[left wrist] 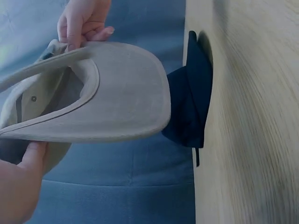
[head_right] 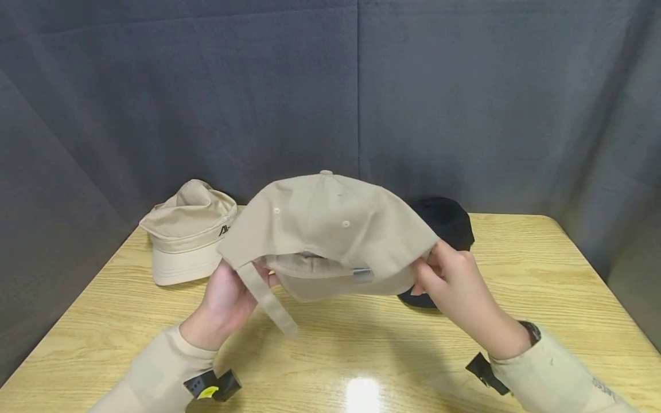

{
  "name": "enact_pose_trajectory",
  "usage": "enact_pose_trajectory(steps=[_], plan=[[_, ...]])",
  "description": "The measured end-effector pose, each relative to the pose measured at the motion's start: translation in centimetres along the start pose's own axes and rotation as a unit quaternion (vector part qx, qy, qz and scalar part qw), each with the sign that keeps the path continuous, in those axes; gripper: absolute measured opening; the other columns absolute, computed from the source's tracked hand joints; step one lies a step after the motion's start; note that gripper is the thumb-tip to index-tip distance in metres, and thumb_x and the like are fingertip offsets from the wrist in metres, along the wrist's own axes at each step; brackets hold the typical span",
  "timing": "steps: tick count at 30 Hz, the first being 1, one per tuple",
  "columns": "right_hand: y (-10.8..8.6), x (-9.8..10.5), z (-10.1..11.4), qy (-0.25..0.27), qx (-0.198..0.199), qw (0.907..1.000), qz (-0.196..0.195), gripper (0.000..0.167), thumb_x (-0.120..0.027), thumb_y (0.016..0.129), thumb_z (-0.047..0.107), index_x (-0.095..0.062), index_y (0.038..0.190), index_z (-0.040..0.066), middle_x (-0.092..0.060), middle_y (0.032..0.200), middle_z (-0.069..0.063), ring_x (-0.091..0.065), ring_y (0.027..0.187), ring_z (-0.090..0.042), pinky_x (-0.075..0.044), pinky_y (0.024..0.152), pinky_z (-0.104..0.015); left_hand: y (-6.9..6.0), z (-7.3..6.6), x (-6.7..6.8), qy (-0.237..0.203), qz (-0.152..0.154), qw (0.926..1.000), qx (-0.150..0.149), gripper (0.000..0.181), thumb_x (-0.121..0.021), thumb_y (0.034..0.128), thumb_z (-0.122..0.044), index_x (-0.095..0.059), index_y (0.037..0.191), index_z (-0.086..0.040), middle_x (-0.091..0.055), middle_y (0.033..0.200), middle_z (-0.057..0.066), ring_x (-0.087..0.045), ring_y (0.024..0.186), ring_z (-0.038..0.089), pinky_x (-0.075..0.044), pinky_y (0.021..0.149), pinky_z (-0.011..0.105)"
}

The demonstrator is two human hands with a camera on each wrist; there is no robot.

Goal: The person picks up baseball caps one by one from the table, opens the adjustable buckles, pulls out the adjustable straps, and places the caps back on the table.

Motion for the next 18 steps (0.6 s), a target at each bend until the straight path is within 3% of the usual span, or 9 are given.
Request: enact_pose_trajectory(steps=[2,5,10,12,14,16,18], plan=[[-0.1,0.0,0.0,0.009,0.001,0.9999,-0.008,0.015,-0.054,0.084,-0.014,-0.058,0.083,0.001,-0.06,0.057,0.006,-0.057,0.054,0.0,-0.047,0.054,-0.013,-0.1,0.0,-0.1,0.019,0.008,0.9998,-0.004,0.033,-0.028,0.1065,-0.027,-0.058,0.095,-0.022,-0.056,0.085,-0.009,-0.052,0.077,0.006,-0.044,0.072,0.024],[-0.3,-0.1,-0.1,0.035,-0.006,0.9993,-0.015,0.012,-0.054,0.086,-0.014,-0.058,0.087,-0.003,-0.06,0.056,0.005,-0.057,0.051,-0.002,-0.047,0.051,-0.015,-0.3,0.0,-0.5,0.049,0.051,0.9971,-0.028,0.029,-0.031,0.1066,-0.03,-0.056,0.112,-0.015,-0.061,0.097,-0.007,-0.055,0.087,0.006,-0.045,0.077,0.024],[-0.3,-0.1,0.0,0.069,-0.024,0.9971,-0.019,0.008,-0.052,0.09,-0.012,-0.057,0.091,-0.006,-0.06,0.056,0.004,-0.058,0.05,-0.005,-0.046,0.05,-0.018,-0.7,0.7,-0.6,0.109,0.09,0.9887,-0.049,0.059,-0.046,0.1025,-0.036,-0.039,0.14,0.009,-0.059,0.123,0.006,-0.057,0.106,0.01,-0.046,0.089,0.028],[-0.3,0.0,0.1,0.08,-0.028,0.9962,-0.02,0.008,-0.051,0.092,-0.011,-0.056,0.09,-0.006,-0.061,0.056,0.004,-0.059,0.051,-0.006,-0.047,0.051,-0.019,-0.9,1.1,-0.5,0.13,0.089,0.9864,-0.047,0.067,-0.049,0.101,-0.035,-0.031,0.144,0.013,-0.052,0.136,0.014,-0.055,0.113,0.009,-0.044,0.093,0.027],[-0.3,0.2,0.3,0.09,-0.027,0.9953,-0.024,0.008,-0.05,0.092,-0.01,-0.055,0.088,-0.005,-0.061,0.055,0.003,-0.059,0.051,-0.008,-0.047,0.051,-0.019,-1.0,1.4,-0.5,0.156,0.086,0.9829,-0.048,0.065,-0.052,0.1003,-0.031,-0.033,0.142,0.014,-0.047,0.14,0.022,-0.054,0.115,0.008,-0.043,0.096,0.027],[-0.3,0.2,0.5,0.107,-0.028,0.9934,-0.028,0.009,-0.049,0.093,-0.01,-0.055,0.087,-0.005,-0.061,0.055,0.002,-0.06,0.051,-0.009,-0.047,0.051,-0.02,-1.1,1.6,-0.5,0.185,0.088,0.9772,-0.057,0.056,-0.053,0.0995,-0.023,-0.039,0.138,0.016,-0.05,0.135,0.026,-0.055,0.112,0.009,-0.043,0.095,0.027],[-0.3,0.2,0.6,0.138,-0.027,0.9896,-0.032,0.011,-0.049,0.093,-0.01,-0.055,0.088,-0.003,-0.061,0.055,0.0,-0.06,0.05,-0.01,-0.048,0.052,-0.02,-1.1,1.8,-0.6,0.216,0.095,0.9689,-0.075,0.042,-0.053,0.0983,-0.013,-0.048,0.128,0.018,-0.059,0.119,0.022,-0.057,0.104,0.009,-0.046,0.091,0.028]])
Point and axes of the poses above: each hand's wrist, its own y-axis towards the middle knuckle, its own x-axis out of the back of the hand, z = x × y, the point moved 6 cm from there along y, towards the middle knuckle
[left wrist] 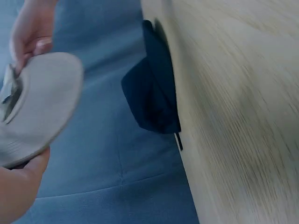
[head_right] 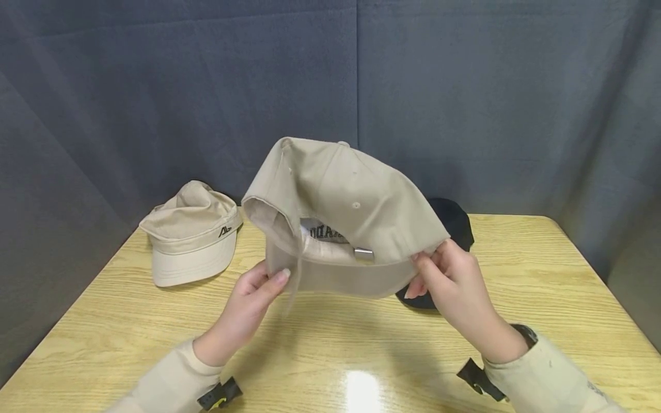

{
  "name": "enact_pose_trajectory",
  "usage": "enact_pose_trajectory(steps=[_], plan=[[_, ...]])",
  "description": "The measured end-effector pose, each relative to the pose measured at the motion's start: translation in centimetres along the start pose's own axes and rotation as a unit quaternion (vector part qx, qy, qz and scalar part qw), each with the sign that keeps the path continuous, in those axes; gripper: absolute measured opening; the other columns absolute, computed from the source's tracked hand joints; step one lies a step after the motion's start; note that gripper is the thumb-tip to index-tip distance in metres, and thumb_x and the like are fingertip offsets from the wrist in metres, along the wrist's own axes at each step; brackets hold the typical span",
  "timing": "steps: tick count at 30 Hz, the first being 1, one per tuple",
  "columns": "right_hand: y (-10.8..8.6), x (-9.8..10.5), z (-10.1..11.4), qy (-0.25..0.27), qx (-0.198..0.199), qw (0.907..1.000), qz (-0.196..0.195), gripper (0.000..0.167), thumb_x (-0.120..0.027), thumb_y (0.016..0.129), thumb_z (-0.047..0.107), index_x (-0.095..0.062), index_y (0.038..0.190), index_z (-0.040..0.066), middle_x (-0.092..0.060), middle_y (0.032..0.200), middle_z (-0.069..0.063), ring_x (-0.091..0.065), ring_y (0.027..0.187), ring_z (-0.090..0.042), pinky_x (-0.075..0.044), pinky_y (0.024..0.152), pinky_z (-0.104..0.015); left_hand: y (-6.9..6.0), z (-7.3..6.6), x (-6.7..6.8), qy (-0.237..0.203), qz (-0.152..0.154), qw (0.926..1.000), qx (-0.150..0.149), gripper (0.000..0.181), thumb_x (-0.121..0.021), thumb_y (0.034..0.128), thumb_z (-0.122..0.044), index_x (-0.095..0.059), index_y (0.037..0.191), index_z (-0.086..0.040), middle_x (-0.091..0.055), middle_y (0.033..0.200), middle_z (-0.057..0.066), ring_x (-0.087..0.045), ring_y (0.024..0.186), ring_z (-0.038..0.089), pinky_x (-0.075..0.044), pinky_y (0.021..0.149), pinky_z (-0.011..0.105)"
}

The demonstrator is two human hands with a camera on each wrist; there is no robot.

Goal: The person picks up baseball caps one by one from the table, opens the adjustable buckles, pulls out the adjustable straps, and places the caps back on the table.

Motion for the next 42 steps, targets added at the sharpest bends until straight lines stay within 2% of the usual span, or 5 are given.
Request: enact_pose_trajectory(steps=[13,19,23,31,42], plan=[[-0.1,-1.5,1.0,0.276,0.091,0.9555,0.048,0.03,-0.035,0.094,-0.021,-0.056,0.099,0.0,-0.063,0.063,-0.009,-0.063,0.052,-0.016,-0.053,0.058,-0.025,-0.5,0.8,-0.5,0.015,-0.014,0.9987,-0.046,0.017,-0.045,0.0955,0.008,-0.053,0.102,0.022,-0.063,0.096,-0.017,-0.058,0.093,0.003,-0.048,0.087,0.025],[-0.2,-2.2,0.8,0.209,0.068,0.9731,0.071,0.023,-0.04,0.095,-0.017,-0.056,0.097,-0.001,-0.068,0.07,-0.007,-0.064,0.057,-0.015,-0.051,0.057,-0.024,-0.7,-0.3,0.5,0.0,-0.104,0.993,-0.055,0.036,-0.049,0.0962,0.006,-0.068,0.085,-0.023,-0.058,0.076,-0.016,-0.053,0.072,-0.001,-0.044,0.068,0.017],[-0.4,-2.2,0.0,0.119,0.026,0.9896,0.077,0.022,-0.047,0.096,-0.011,-0.057,0.105,0.006,-0.071,0.084,0.0,-0.065,0.06,-0.014,-0.052,0.057,-0.023,-1.0,-1.5,1.6,0.046,-0.139,0.9839,-0.103,0.029,-0.052,0.0925,0.01,-0.073,0.09,-0.01,-0.067,0.093,-0.013,-0.061,0.092,0.005,-0.047,0.082,0.022],[-0.4,-1.1,-0.9,0.034,0.01,0.9975,0.061,0.039,-0.05,0.096,-0.008,-0.055,0.12,0.022,-0.071,0.089,0.007,-0.066,0.063,-0.013,-0.054,0.063,-0.021,-2.1,-3.4,2.6,0.183,-0.13,0.942,-0.249,0.031,-0.055,0.0838,0.022,-0.069,0.105,0.004,-0.072,0.104,-0.003,-0.066,0.095,0.007,-0.051,0.078,0.02],[-0.5,-0.3,-0.9,0.017,0.028,0.9987,0.038,0.04,-0.05,0.094,-0.013,-0.058,0.113,0.021,-0.07,0.087,0.008,-0.066,0.063,-0.012,-0.054,0.064,-0.02,-3.4,-5.0,2.9,0.346,-0.125,0.8498,-0.377,0.056,-0.03,0.0677,0.028,-0.071,0.099,0.006,-0.071,0.103,0.019,-0.068,0.101,0.024,-0.05,0.092,0.032]])
Point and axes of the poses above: each hand's wrist, its own y-axis towards the middle knuckle, its own x-axis out of the back of the hand, z = x × y, the point moved 6 cm from there along y, towards the middle knuckle
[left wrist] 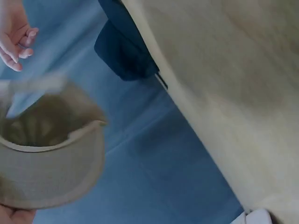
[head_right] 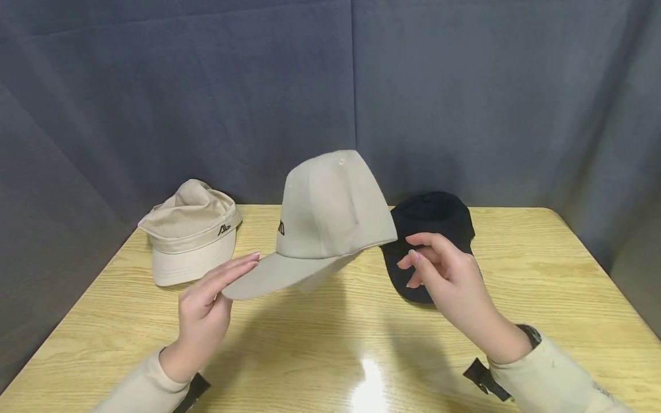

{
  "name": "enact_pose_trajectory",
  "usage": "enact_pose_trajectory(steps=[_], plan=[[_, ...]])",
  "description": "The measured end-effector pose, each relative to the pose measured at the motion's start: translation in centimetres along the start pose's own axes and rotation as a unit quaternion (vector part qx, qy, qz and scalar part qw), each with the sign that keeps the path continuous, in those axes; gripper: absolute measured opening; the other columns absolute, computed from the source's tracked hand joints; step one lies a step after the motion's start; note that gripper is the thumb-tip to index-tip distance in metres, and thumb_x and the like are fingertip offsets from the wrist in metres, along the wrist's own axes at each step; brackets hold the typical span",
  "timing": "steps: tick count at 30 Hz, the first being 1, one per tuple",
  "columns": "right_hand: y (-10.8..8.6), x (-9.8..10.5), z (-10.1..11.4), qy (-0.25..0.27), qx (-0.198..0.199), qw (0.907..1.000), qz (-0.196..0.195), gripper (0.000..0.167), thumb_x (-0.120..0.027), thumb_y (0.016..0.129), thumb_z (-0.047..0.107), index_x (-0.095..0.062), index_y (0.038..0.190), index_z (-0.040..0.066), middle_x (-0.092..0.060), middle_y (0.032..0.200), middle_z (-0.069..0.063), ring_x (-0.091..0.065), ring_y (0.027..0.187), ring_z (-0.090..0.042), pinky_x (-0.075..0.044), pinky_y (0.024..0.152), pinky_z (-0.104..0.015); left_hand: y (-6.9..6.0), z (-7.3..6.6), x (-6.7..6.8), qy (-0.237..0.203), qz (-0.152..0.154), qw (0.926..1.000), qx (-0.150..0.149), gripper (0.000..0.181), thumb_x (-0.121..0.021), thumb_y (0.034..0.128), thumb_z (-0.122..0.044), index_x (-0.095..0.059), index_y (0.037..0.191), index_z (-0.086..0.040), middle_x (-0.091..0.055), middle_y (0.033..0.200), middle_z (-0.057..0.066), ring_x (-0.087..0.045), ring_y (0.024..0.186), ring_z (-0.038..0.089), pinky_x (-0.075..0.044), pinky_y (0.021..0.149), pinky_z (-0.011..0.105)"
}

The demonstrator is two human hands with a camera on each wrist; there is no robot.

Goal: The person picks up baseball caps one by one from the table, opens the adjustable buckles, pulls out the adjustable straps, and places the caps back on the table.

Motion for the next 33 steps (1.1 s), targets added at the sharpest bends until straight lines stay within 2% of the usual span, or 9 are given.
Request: enact_pose_trajectory(steps=[3,6,11,19,24,31,33], plan=[[0.0,0.2,0.0,-0.006,0.003,1.0,-0.004,0.04,-0.05,0.093,-0.014,-0.059,0.113,0.02,-0.07,0.086,0.008,-0.065,0.062,-0.011,-0.054,0.065,-0.019,0.2,-0.5,0.3,0.039,0.006,0.9981,-0.046,0.05,-0.035,0.0726,0.024,-0.072,0.097,0.003,-0.072,0.102,0.016,-0.069,0.096,0.028,-0.051,0.091,0.033],[0.0,0.3,0.0,-0.011,0.005,0.9999,-0.007,0.041,-0.051,0.093,-0.014,-0.06,0.113,0.02,-0.07,0.086,0.008,-0.065,0.062,-0.01,-0.054,0.065,-0.018,0.2,-0.8,0.6,0.081,0.004,0.9933,-0.082,0.04,-0.042,0.0797,0.018,-0.073,0.095,0.0,-0.073,0.1,0.013,-0.07,0.09,0.03,-0.052,0.088,0.033],[-0.2,0.4,-0.2,-0.018,0.007,0.9998,-0.009,0.041,-0.051,0.093,-0.014,-0.061,0.113,0.02,-0.07,0.086,0.007,-0.065,0.061,-0.01,-0.053,0.064,-0.017,0.1,-1.0,0.8,0.119,-0.001,0.9888,-0.091,0.026,-0.051,0.0863,0.009,-0.074,0.092,-0.001,-0.073,0.097,0.012,-0.071,0.086,0.03,-0.053,0.085,0.033],[-0.8,0.9,-0.8,-0.042,0.0,0.9991,-0.009,0.043,-0.053,0.091,-0.015,-0.061,0.113,0.022,-0.07,0.086,0.009,-0.064,0.061,-0.008,-0.052,0.064,-0.015,-0.1,-1.2,0.9,0.146,-0.008,0.9815,-0.123,0.021,-0.054,0.0894,0.006,-0.074,0.087,0.0,-0.074,0.092,0.012,-0.071,0.084,0.031,-0.055,0.081,0.036],[-1.0,1.2,-1.0,-0.044,-0.006,0.9989,-0.01,0.043,-0.053,0.092,-0.014,-0.061,0.113,0.023,-0.07,0.086,0.009,-0.065,0.062,-0.008,-0.052,0.064,-0.015,-0.1,-1.2,0.9,0.157,0.008,0.9795,-0.126,0.023,-0.054,0.0819,0.012,-0.074,0.088,0.0,-0.074,0.092,0.012,-0.071,0.083,0.03,-0.055,0.079,0.037],[-1.1,1.3,-1.2,-0.04,-0.008,0.9991,-0.007,0.044,-0.053,0.091,-0.015,-0.061,0.113,0.023,-0.07,0.086,0.009,-0.065,0.062,-0.008,-0.052,0.064,-0.015,-0.5,-0.8,0.3,0.203,0.047,0.9724,-0.104,0.05,-0.043,0.0655,0.026,-0.075,0.091,-0.002,-0.074,0.094,0.01,-0.071,0.084,0.027,-0.056,0.075,0.038],[-1.1,1.3,-1.2,-0.04,-0.008,0.9991,-0.006,0.043,-0.053,0.092,-0.015,-0.061,0.113,0.022,-0.07,0.086,0.009,-0.065,0.062,-0.008,-0.052,0.064,-0.015,-0.7,-0.6,0.0,0.213,0.061,0.9704,-0.095,0.053,-0.044,0.0612,0.028,-0.075,0.091,-0.002,-0.074,0.095,0.009,-0.071,0.084,0.027,-0.056,0.073,0.039]])
Point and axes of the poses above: each hand's wrist, its own y-axis towards the middle knuckle, its own x-axis out of the back of the hand, z = x × y, the point moved 6 cm from there along y, towards the middle knuckle
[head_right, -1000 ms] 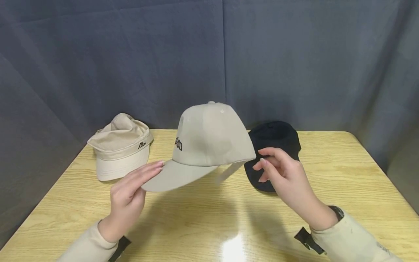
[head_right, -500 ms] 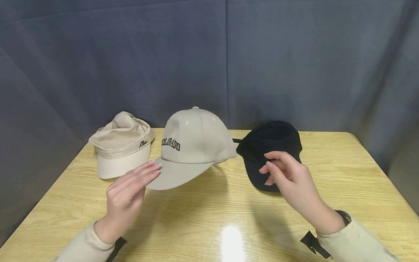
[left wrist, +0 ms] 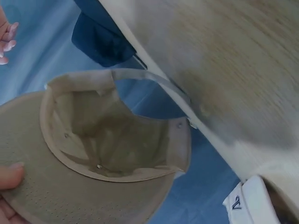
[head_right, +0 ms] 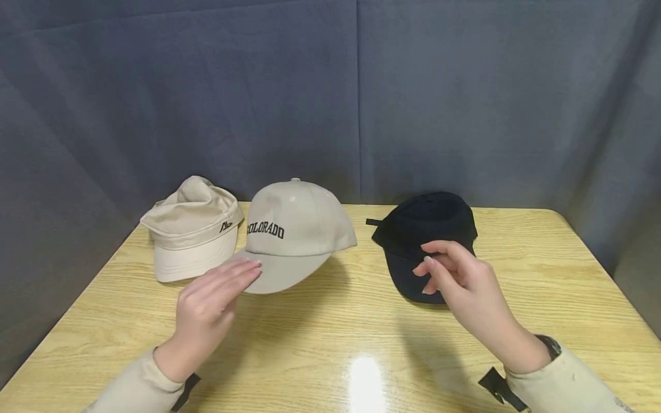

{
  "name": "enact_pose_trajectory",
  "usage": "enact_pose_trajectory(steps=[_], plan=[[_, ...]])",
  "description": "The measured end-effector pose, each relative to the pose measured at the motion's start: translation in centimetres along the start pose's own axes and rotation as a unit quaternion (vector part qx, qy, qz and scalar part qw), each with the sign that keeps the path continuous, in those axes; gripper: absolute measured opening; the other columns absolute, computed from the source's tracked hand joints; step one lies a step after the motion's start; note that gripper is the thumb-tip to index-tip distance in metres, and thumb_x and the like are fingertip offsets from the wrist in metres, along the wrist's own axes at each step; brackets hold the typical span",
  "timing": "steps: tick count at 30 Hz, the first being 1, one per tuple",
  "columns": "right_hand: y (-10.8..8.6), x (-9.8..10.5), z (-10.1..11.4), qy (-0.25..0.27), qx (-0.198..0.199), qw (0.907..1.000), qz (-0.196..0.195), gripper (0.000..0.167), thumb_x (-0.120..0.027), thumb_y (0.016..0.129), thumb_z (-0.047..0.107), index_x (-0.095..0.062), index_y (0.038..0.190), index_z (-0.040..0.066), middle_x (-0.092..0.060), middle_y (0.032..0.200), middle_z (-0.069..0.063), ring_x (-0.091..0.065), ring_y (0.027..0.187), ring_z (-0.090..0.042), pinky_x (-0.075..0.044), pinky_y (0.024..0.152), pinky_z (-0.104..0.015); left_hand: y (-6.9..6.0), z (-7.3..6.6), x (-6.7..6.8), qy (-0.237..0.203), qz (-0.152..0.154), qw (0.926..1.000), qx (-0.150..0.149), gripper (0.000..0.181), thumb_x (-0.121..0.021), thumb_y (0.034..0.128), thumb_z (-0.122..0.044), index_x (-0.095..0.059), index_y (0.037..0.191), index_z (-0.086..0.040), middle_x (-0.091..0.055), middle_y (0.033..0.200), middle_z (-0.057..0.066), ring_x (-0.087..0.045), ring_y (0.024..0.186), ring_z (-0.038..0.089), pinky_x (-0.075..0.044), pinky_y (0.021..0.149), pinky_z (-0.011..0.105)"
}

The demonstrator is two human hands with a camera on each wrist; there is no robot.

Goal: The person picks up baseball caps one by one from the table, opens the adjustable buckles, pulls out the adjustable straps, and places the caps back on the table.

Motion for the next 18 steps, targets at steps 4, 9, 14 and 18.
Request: enact_pose_trajectory(steps=[4,9,14,18], plan=[[-0.1,0.0,0.0,0.0,0.001,1.0,-0.001,0.043,-0.053,0.092,-0.015,-0.062,0.112,0.022,-0.07,0.085,0.008,-0.065,0.062,-0.008,-0.052,0.063,-0.015,-0.4,0.0,-1.0,0.005,0.027,0.9996,-0.001,0.056,-0.048,0.0554,0.03,-0.076,0.092,-0.001,-0.073,0.098,0.01,-0.071,0.085,0.026,-0.056,0.068,0.039],[-0.1,0.0,0.1,0.0,0.004,1.0,-0.003,0.043,-0.053,0.091,-0.015,-0.062,0.112,0.022,-0.07,0.085,0.008,-0.065,0.062,-0.008,-0.052,0.064,-0.015,-0.9,0.0,-2.0,0.01,0.04,0.9991,-0.012,0.052,-0.055,0.0558,0.029,-0.075,0.093,-0.001,-0.073,0.099,0.011,-0.072,0.084,0.026,-0.057,0.068,0.039],[-0.1,0.1,0.2,-0.002,0.003,1.0,-0.006,0.043,-0.054,0.091,-0.016,-0.063,0.111,0.021,-0.07,0.085,0.008,-0.065,0.062,-0.008,-0.052,0.063,-0.015,-1.5,0.1,-3.0,0.023,0.054,0.998,-0.023,0.048,-0.06,0.057,0.027,-0.075,0.093,-0.001,-0.073,0.099,0.011,-0.072,0.084,0.026,-0.057,0.07,0.038],[-0.2,0.1,0.3,-0.002,0.005,1.0,-0.008,0.043,-0.053,0.091,-0.016,-0.063,0.11,0.021,-0.07,0.084,0.008,-0.065,0.062,-0.008,-0.052,0.063,-0.015,-2.0,0.3,-3.9,0.036,0.072,0.9965,-0.023,0.042,-0.063,0.0621,0.023,-0.075,0.095,-0.002,-0.073,0.1,0.01,-0.072,0.085,0.025,-0.057,0.069,0.038]])
Point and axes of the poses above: each hand's wrist, its own y-axis towards the middle knuckle, its own x-axis out of the back of the hand, z = x × y, the point moved 6 cm from there along y, towards the middle knuckle
